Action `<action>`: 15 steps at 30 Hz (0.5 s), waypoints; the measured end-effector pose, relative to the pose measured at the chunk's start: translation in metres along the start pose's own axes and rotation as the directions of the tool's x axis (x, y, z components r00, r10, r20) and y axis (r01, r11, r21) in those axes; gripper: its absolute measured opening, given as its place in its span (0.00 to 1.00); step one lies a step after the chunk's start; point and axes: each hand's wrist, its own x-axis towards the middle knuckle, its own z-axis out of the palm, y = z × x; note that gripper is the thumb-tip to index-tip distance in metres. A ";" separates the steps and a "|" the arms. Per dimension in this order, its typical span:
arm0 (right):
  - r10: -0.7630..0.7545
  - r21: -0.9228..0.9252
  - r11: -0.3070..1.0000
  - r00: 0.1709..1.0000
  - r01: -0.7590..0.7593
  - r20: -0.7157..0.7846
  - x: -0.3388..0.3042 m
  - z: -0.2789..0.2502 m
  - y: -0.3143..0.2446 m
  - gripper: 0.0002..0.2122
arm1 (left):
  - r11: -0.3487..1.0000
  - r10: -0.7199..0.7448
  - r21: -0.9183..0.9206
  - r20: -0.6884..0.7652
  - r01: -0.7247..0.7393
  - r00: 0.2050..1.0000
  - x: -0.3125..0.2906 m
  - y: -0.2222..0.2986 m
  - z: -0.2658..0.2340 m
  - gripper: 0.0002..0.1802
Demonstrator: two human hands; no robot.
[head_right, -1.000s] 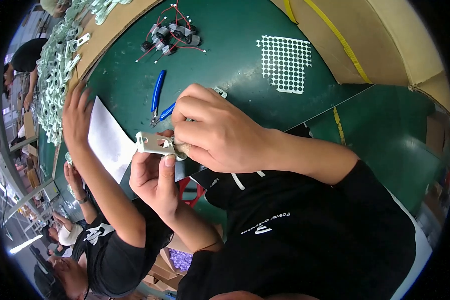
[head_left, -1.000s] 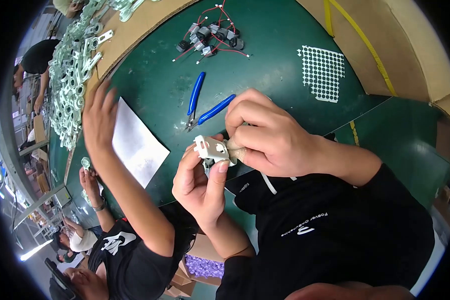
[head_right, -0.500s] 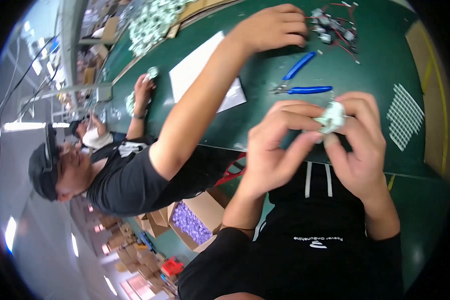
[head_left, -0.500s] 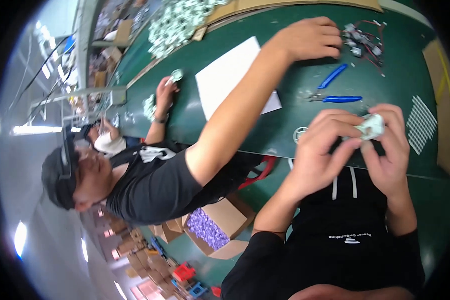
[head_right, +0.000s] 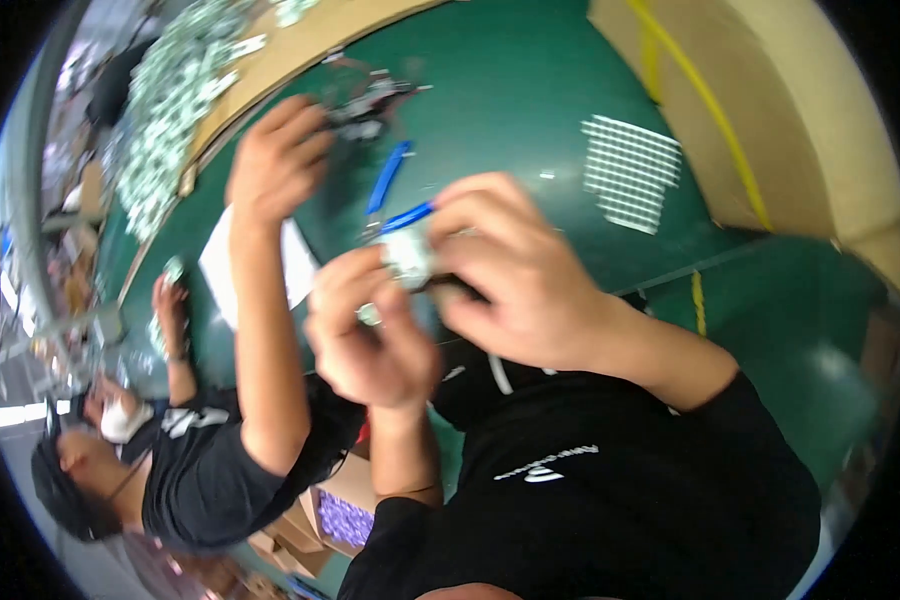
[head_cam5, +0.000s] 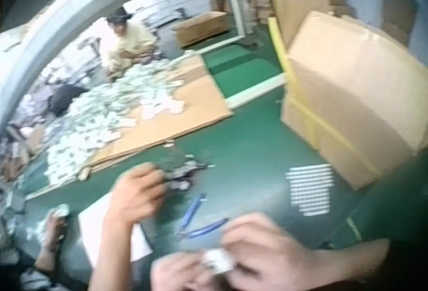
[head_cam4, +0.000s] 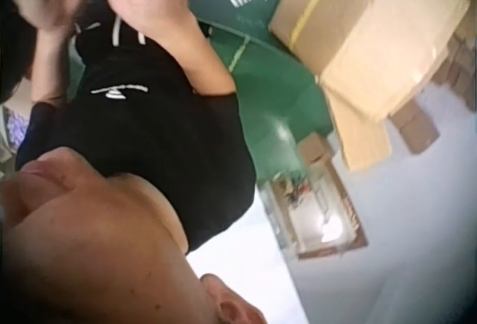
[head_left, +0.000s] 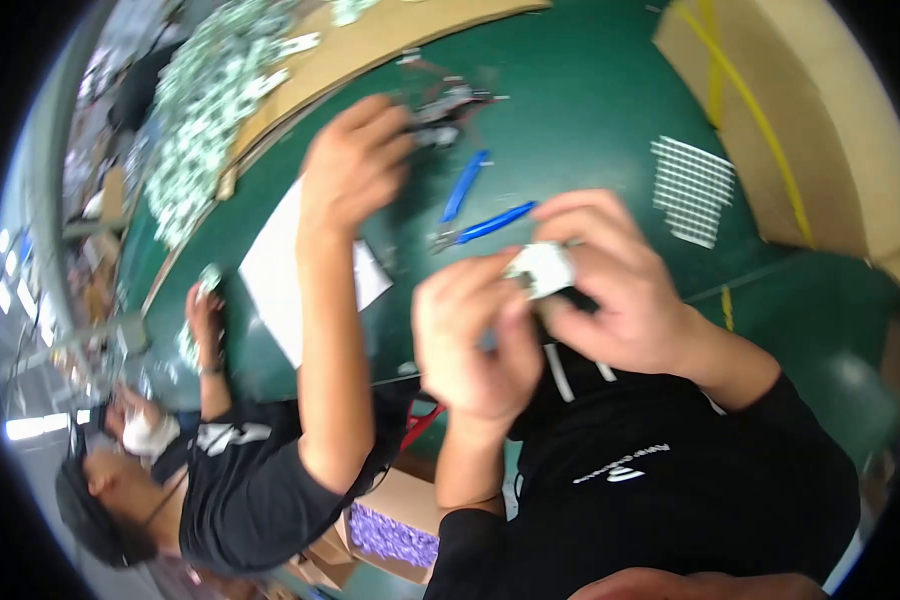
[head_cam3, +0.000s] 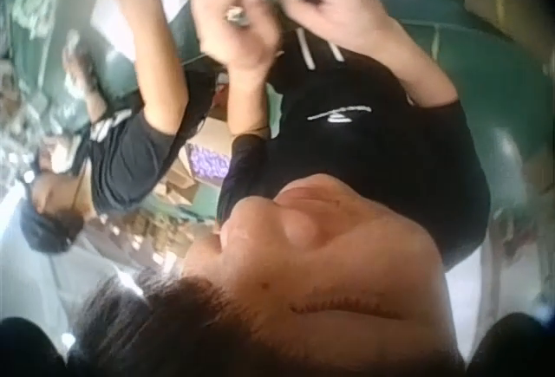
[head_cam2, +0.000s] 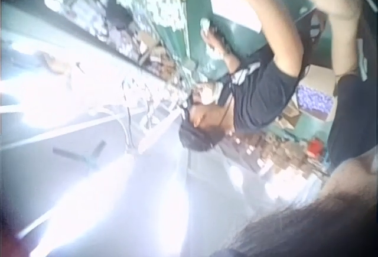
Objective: The person assembles small plastic components by hand and with pliers, attaching circular components, wires, and adhesive mesh to a plastic housing.
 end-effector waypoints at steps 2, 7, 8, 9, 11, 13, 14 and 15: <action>-0.051 0.022 0.998 0.998 0.052 -0.029 -0.002 -0.002 0.002 0.12 | 0.978 -0.113 -0.193 -0.143 0.084 0.983 -0.008 -0.002 0.013 0.07; 0.053 0.113 0.992 0.999 -0.051 -0.009 -0.007 -0.003 0.005 0.14 | 0.958 -0.162 -0.260 -0.154 0.118 0.975 -0.001 -0.014 -0.001 0.10; 0.056 0.134 0.989 0.998 -0.055 -0.003 -0.009 -0.004 0.009 0.15 | 0.960 -0.167 -0.251 -0.145 0.127 0.975 0.001 -0.018 -0.007 0.09; 0.068 0.146 0.987 0.998 -0.067 0.003 -0.010 -0.004 0.011 0.15 | 0.965 -0.155 -0.234 -0.137 0.120 0.978 0.003 -0.018 -0.013 0.09; 0.097 0.169 0.981 0.995 -0.099 0.024 -0.011 -0.005 0.012 0.15 | 0.976 -0.107 -0.199 -0.109 0.083 0.988 0.012 -0.017 -0.024 0.09; 0.061 0.166 0.984 0.998 -0.059 -0.009 -0.009 0.001 0.016 0.14 | 0.996 -0.065 -0.071 -0.079 0.060 0.995 0.024 -0.015 -0.037 0.08; 0.050 0.176 0.983 0.999 -0.047 -0.012 -0.007 0.001 0.015 0.13 | 0.995 -0.078 -0.063 -0.057 0.074 0.995 0.030 -0.012 -0.042 0.08; 0.042 0.186 0.982 0.999 -0.038 -0.020 -0.003 0.001 0.014 0.13 | 0.998 -0.056 -0.038 -0.030 0.055 0.998 0.031 -0.014 -0.051 0.09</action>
